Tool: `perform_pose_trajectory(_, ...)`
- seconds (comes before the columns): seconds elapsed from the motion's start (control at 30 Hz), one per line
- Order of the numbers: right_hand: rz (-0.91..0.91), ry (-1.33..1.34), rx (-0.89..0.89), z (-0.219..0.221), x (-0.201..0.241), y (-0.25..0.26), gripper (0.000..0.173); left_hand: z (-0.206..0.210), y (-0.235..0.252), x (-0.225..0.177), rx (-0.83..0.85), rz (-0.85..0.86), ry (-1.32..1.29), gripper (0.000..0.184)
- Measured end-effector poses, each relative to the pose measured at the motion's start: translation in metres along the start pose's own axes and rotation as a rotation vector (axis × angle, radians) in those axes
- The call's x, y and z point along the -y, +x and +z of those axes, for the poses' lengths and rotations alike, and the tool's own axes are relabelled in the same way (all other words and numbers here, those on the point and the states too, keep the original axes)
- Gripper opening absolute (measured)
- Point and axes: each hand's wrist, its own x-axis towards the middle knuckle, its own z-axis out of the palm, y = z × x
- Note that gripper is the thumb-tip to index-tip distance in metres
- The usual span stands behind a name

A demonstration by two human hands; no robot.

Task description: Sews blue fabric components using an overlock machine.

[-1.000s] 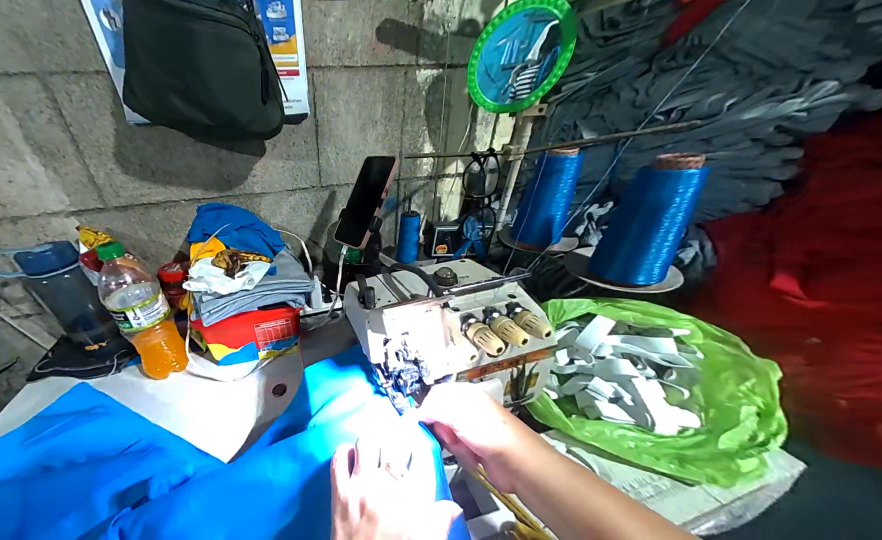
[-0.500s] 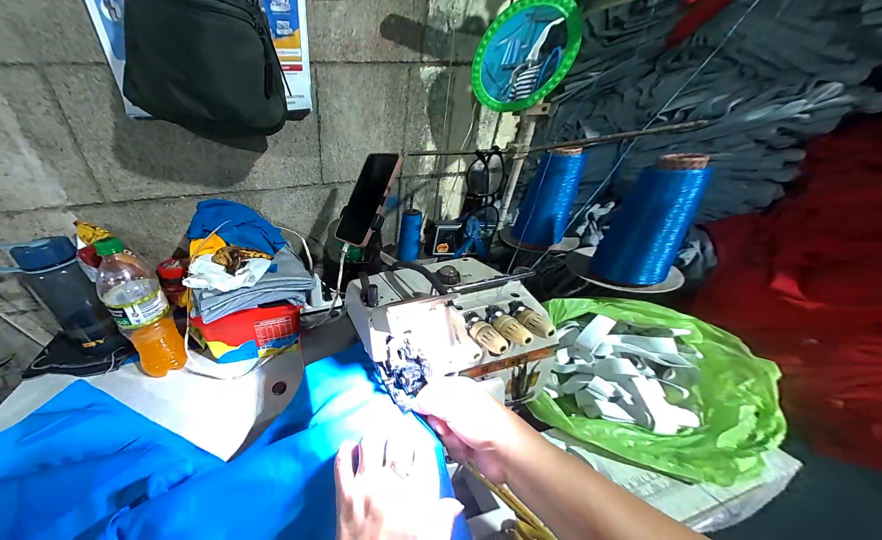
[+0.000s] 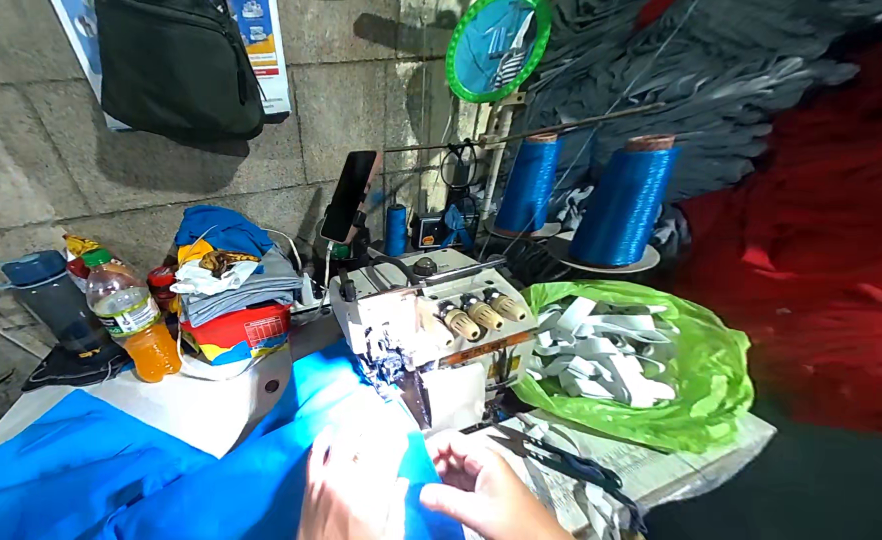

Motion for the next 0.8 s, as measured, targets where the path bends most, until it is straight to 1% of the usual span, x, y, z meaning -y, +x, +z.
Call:
perform_pose_trajectory(0.03,-0.007,-0.034,0.003,-0.001,-0.002,-0.007,0.023,0.000,-0.001,0.000,-0.004,0.000,-0.016,0.028)
perform_pose_trajectory(0.13,-0.012,-0.153,-0.019,-0.003,-0.003,-0.025,0.014,0.000,-0.005,0.002,0.001,0.021,-0.009,0.029)
perform_pose_trajectory(0.2,-0.049,-0.258,-0.053,-0.005,-0.002,-0.033,0.013,0.002,-0.007,0.003,-0.014,0.038,0.018,0.028)
perform_pose_trajectory(0.4,-0.266,-0.651,-0.153,-0.006,-0.005,-0.049,0.011,0.005,-0.007,0.007,-0.038,0.069,0.045,0.029)
perform_pose_trajectory(0.53,-0.424,-0.811,-0.159,-0.011,-0.007,-0.053,0.018,0.005,-0.009,0.001,-0.127,0.034,0.021,0.027)
perform_pose_trajectory(0.6,-0.458,-0.824,-0.162,-0.015,-0.004,-0.054,0.022,0.006,-0.015,-0.011,-0.191,0.055,0.007,0.028)
perform_pose_trajectory(0.63,-0.439,-0.799,-0.148,-0.016,0.001,-0.056,0.023,0.011,-0.020,-0.018,-0.219,0.090,-0.021,0.033)
perform_pose_trajectory(0.7,-0.366,-0.701,-0.109,-0.019,0.013,-0.059,0.024,0.029,-0.034,-0.036,-0.241,0.174,-0.089,0.052)
perform_pose_trajectory(0.73,-0.331,-0.656,-0.098,-0.019,0.019,-0.060,0.024,0.040,-0.040,-0.043,-0.237,0.213,-0.076,0.060)
perform_pose_trajectory(0.77,-0.293,-0.616,-0.089,-0.019,0.024,-0.062,0.024,0.052,-0.045,-0.047,-0.244,0.249,-0.035,0.065)
perform_pose_trajectory(0.8,-0.253,-0.583,-0.075,-0.019,0.028,-0.064,0.024,0.063,-0.048,-0.046,-0.251,0.270,0.023,0.064)
